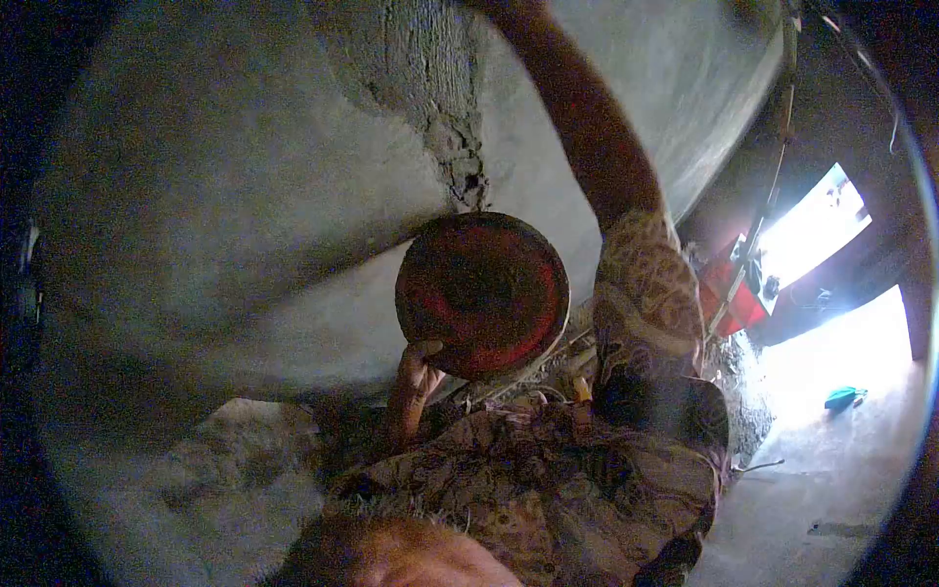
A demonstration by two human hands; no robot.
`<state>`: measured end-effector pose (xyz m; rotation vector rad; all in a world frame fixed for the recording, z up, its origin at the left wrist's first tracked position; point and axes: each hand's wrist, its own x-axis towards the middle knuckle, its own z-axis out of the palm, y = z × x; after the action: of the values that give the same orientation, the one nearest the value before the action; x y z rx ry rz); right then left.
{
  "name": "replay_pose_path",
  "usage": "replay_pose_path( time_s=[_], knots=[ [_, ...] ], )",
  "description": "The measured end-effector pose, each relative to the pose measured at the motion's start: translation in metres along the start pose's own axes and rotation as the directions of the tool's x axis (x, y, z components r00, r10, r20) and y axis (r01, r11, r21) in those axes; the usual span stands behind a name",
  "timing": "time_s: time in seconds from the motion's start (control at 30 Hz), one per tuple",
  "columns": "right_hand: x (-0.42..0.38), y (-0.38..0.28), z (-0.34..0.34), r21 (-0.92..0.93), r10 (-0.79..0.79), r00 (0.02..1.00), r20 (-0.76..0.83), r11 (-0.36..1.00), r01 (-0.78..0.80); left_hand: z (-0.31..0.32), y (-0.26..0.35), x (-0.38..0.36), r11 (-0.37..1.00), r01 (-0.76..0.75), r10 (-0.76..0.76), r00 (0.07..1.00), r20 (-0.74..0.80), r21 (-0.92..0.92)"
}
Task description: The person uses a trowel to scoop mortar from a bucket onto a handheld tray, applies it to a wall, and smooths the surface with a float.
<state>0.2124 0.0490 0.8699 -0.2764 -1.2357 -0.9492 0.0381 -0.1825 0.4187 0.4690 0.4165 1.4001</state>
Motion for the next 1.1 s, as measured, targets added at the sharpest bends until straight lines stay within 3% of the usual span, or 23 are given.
replay_pose_path(
  time_s=[0.1,0.13,0.17,0.2,0.27,0.33,0.4,0.47,0.5,0.53,0.57,0.6,0.63,0.67,0.7,0.77,0.8,0.87,0.97,1.0,1.03,1.1],
  knots=[
    [-0.115,-0.018,-0.014,0.12,0.074,0.965,0.253,0.987,-0.107,-0.001,-0.01,0.015,1.0,0.016,-0.016,1.0,0.013,0.011],
    [-0.106,-0.039,-0.046,0.172,-0.008,0.963,0.271,0.984,-0.04,-0.003,-0.015,0.019,0.998,0.057,-0.058,0.994,-0.098,-0.008],
    [-0.136,-0.037,-0.05,0.171,0.008,0.957,0.289,0.984,-0.06,-0.004,-0.018,0.024,0.995,0.096,-0.101,0.973,-0.207,-0.032],
    [-0.181,-0.036,-0.056,0.153,0.016,0.926,0.376,0.985,-0.079,-0.008,-0.019,0.034,0.993,0.103,-0.109,0.989,-0.096,-0.06],
    [-0.257,-0.034,-0.072,0.133,0.038,0.878,0.477,0.984,-0.116,-0.02,-0.023,0.05,0.996,0.078,-0.083,0.991,-0.105,-0.044],
    [-0.332,-0.037,-0.093,0.218,0.114,0.83,0.547,0.937,-0.272,-0.064,-0.034,0.065,0.997,0.06,-0.065,0.988,-0.142,-0.043],
    [-0.384,-0.035,-0.118,0.146,0.206,0.786,0.583,0.925,-0.35,-0.154,-0.049,0.089,0.899,0.2,-0.131,0.972,0.197,-0.389],
    [-0.433,-0.01,-0.125,0.187,0.38,0.73,0.567,0.804,-0.564,-0.206,-0.054,0.127,0.727,0.512,-0.231,0.81,0.539,-0.457],
    [-0.439,-0.006,-0.142,0.098,0.472,0.569,0.673,0.706,-0.702,-0.201,-0.06,0.137,0.712,0.517,-0.248,0.819,0.518,-0.476],
    [-0.46,0.001,-0.161,0.125,0.43,0.58,0.692,0.72,-0.683,-0.176,-0.061,0.144,0.89,0.27,-0.205,0.957,0.207,-0.367],
    [-0.477,0.004,-0.177,0.154,0.387,0.59,0.709,0.731,-0.664,-0.163,-0.065,0.145,0.988,0.059,-0.074,0.992,-0.1,-0.144],
    [-0.477,0.0,-0.179,0.142,0.391,0.583,0.712,0.733,-0.665,-0.17,-0.07,0.152,0.986,0.07,-0.086,0.991,-0.1,-0.149],
    [-0.467,-0.01,-0.179,0.11,0.726,0.245,0.642,0.229,-0.967,-0.174,-0.071,0.156,0.987,0.049,-0.067,0.991,-0.116,-0.156],
    [-0.461,-0.013,-0.181,0.145,0.802,-0.221,0.555,-0.355,-0.924,-0.175,-0.07,0.16,0.986,0.027,-0.049,0.99,-0.132,-0.163],
    [-0.477,-0.005,-0.189,0.138,0.806,-0.226,0.547,-0.353,-0.926,-0.179,-0.072,0.158,0.985,0.039,-0.061,0.989,-0.132,-0.167],
    [-0.525,0.021,-0.216,0.014,0.603,-0.433,0.67,-0.594,-0.805,-0.189,-0.079,0.164,0.951,0.027,-0.079,0.984,-0.158,-0.309],
    [-0.531,0.031,-0.228,0.021,0.62,-0.431,0.656,-0.585,-0.811,-0.184,-0.082,0.173,0.969,0.024,-0.056,0.991,-0.125,-0.245],
    [-0.54,0.04,-0.244,-0.076,0.261,-0.378,0.888,-0.729,-0.68,-0.176,-0.082,0.171,0.966,0.027,-0.074,0.982,-0.176,-0.256],
    [-0.515,0.011,-0.247,0.024,0.36,-0.446,0.82,-0.799,-0.601,-0.174,-0.072,0.17,0.977,0.015,-0.077,0.956,-0.284,-0.214],
    [-0.542,0.004,-0.24,0.127,0.52,-0.431,0.737,-0.733,-0.668,-0.182,-0.066,0.167,0.984,-0.026,-0.049,0.909,-0.413,-0.176],
    [-0.56,0.005,-0.24,0.128,0.516,-0.433,0.739,-0.738,-0.663,-0.189,-0.06,0.164,0.989,-0.063,-0.017,0.846,-0.533,-0.132],
    [-0.59,0.018,-0.259,-0.012,0.41,-0.505,0.759,-0.767,-0.641,-0.196,-0.055,0.161,0.986,-0.128,0.046,0.822,-0.568,-0.106]
  ],
)
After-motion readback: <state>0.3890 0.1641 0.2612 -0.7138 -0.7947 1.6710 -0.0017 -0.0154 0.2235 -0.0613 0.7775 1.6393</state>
